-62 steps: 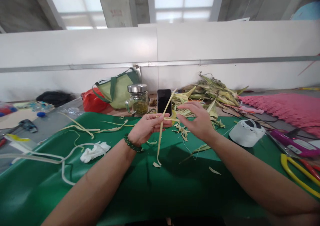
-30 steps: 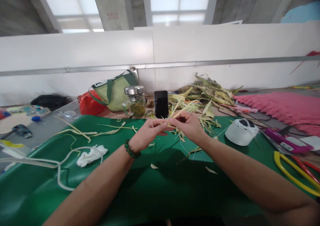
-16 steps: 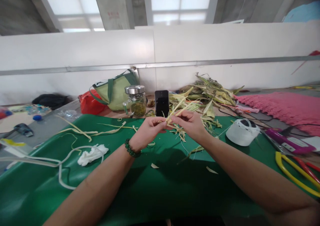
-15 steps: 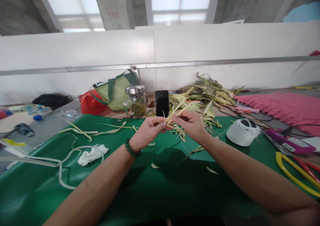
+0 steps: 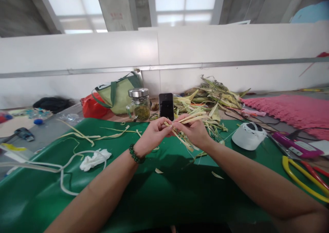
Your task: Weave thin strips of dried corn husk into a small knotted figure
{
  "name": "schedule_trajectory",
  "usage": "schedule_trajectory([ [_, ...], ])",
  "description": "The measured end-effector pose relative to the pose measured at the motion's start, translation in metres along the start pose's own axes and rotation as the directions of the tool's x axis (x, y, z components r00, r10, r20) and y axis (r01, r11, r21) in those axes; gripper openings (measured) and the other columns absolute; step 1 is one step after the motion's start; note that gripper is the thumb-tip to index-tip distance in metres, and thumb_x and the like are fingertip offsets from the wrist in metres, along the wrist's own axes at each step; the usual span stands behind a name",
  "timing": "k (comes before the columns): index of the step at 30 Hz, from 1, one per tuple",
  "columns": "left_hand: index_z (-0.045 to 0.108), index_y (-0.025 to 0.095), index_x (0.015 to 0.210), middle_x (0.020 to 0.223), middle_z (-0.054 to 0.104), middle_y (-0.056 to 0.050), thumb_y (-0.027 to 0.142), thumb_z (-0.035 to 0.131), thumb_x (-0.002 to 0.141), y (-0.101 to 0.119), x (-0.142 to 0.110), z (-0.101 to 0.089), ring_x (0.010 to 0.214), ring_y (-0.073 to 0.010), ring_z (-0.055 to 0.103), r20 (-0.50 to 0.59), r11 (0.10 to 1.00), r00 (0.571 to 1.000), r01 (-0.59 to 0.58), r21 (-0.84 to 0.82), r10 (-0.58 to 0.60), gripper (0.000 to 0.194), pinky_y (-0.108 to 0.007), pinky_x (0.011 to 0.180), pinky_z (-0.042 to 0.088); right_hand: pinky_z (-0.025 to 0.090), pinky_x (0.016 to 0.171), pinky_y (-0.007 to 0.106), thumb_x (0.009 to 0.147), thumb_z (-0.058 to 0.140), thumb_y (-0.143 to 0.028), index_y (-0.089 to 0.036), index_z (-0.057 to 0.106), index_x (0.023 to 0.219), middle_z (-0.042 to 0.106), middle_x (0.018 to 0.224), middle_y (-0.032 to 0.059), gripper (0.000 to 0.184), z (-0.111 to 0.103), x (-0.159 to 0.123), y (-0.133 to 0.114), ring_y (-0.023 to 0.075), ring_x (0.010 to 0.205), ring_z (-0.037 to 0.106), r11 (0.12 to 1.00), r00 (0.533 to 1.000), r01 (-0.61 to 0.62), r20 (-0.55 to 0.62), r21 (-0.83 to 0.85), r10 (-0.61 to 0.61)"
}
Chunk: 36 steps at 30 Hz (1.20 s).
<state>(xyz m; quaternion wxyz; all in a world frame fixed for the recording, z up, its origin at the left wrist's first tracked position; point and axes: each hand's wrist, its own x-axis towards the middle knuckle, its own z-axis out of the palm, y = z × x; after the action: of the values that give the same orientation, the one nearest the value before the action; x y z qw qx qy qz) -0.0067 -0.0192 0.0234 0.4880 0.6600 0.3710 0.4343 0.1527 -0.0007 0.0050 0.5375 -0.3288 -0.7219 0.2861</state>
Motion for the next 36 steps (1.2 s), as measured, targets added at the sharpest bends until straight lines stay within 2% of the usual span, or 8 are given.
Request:
schedule_trajectory([
  [6,0.061,0.014,0.072,0.065,0.062,0.0,0.037,0.072,0.066,-0.002,0.0,0.006,0.064,-0.0119,0.058,-0.082,0.996,0.996,0.02,-0.086,-0.027,0.025,-0.023,0.063,0.048,0.046,0.054,0.024,0.074,0.062,-0.034,-0.017,0.063,0.067,0.062,0.063,0.0003,0.018,-0.004,0.003,-0.005,0.0118,0.057,0.056,0.999,0.999,-0.021,0.033,0.044,0.019],
  [13,0.06,0.015,0.067,0.063,0.061,0.002,0.03,0.074,0.061,-0.004,-0.001,0.005,0.061,-0.0102,0.059,-0.058,0.975,0.99,0.116,-0.19,-0.129,0.022,-0.021,0.059,0.048,0.047,0.059,0.025,0.07,0.067,-0.037,-0.017,0.066,0.061,0.065,0.063,0.0006,0.022,-0.009,0.01,-0.002,0.0126,0.061,0.057,0.996,0.997,-0.076,-0.013,0.052,0.076],
  [19,0.059,0.014,0.067,0.064,0.061,0.001,0.035,0.08,0.056,-0.006,0.001,0.006,0.06,-0.0122,0.064,-0.028,0.934,0.979,0.185,-0.305,-0.204,0.032,-0.022,0.06,0.05,0.048,0.06,0.026,0.067,0.07,-0.04,-0.017,0.068,0.062,0.067,0.065,0.0014,0.023,-0.009,0.009,-0.003,0.0134,0.063,0.059,0.99,0.995,-0.101,-0.006,0.096,0.102],
  [23,0.061,0.014,0.065,0.062,0.061,0.001,0.038,0.082,0.052,-0.006,0.002,0.007,0.059,-0.0117,0.063,-0.04,0.924,0.978,0.178,-0.34,-0.203,0.034,-0.023,0.06,0.052,0.047,0.056,0.025,0.063,0.072,-0.043,-0.016,0.066,0.06,0.063,0.059,0.0004,0.028,-0.008,0.01,0.0,0.0119,0.058,0.056,0.979,0.991,-0.13,-0.016,0.158,0.134],
  [27,0.064,0.014,0.063,0.07,0.066,0.0,0.033,0.083,0.051,-0.006,0.002,0.006,0.058,-0.0105,0.062,-0.094,0.929,0.978,0.147,-0.341,-0.189,0.03,-0.024,0.063,0.054,0.045,0.052,0.026,0.061,0.073,-0.045,-0.017,0.064,0.059,0.06,0.056,-0.0009,0.03,-0.012,0.014,0.004,0.0109,0.053,0.053,0.967,0.978,-0.159,-0.1,0.198,0.181],
  [30,0.068,0.014,0.069,0.076,0.069,-0.002,0.032,0.082,0.053,-0.007,0.002,0.005,0.062,-0.0116,0.063,-0.119,0.931,0.977,0.13,-0.342,-0.18,0.028,-0.025,0.064,0.054,0.045,0.053,0.027,0.06,0.075,-0.044,-0.018,0.065,0.059,0.063,0.06,0.001,0.028,-0.019,0.017,0.002,0.0135,0.058,0.056,0.985,0.979,-0.11,-0.16,0.131,0.13],
  [34,0.069,0.014,0.072,0.068,0.067,-0.001,0.032,0.082,0.055,-0.009,0.004,0.004,0.063,-0.0131,0.065,-0.139,0.929,0.973,0.127,-0.347,-0.185,0.028,-0.023,0.062,0.053,0.047,0.06,0.029,0.064,0.074,-0.04,-0.018,0.065,0.06,0.067,0.073,0.003,0.024,-0.027,0.016,-0.007,0.0156,0.067,0.06,1.0,0.981,-0.016,-0.191,0.008,0.017],
  [36,0.069,0.013,0.073,0.067,0.067,-0.001,0.033,0.081,0.056,-0.01,0.004,0.003,0.062,-0.0127,0.065,-0.147,0.927,0.971,0.125,-0.354,-0.188,0.028,-0.023,0.062,0.053,0.047,0.058,0.028,0.067,0.072,-0.041,-0.019,0.067,0.068,0.067,0.075,0.0027,0.022,-0.029,0.015,-0.01,0.0137,0.063,0.058,1.0,0.981,-0.029,-0.191,-0.003,0.028],
])
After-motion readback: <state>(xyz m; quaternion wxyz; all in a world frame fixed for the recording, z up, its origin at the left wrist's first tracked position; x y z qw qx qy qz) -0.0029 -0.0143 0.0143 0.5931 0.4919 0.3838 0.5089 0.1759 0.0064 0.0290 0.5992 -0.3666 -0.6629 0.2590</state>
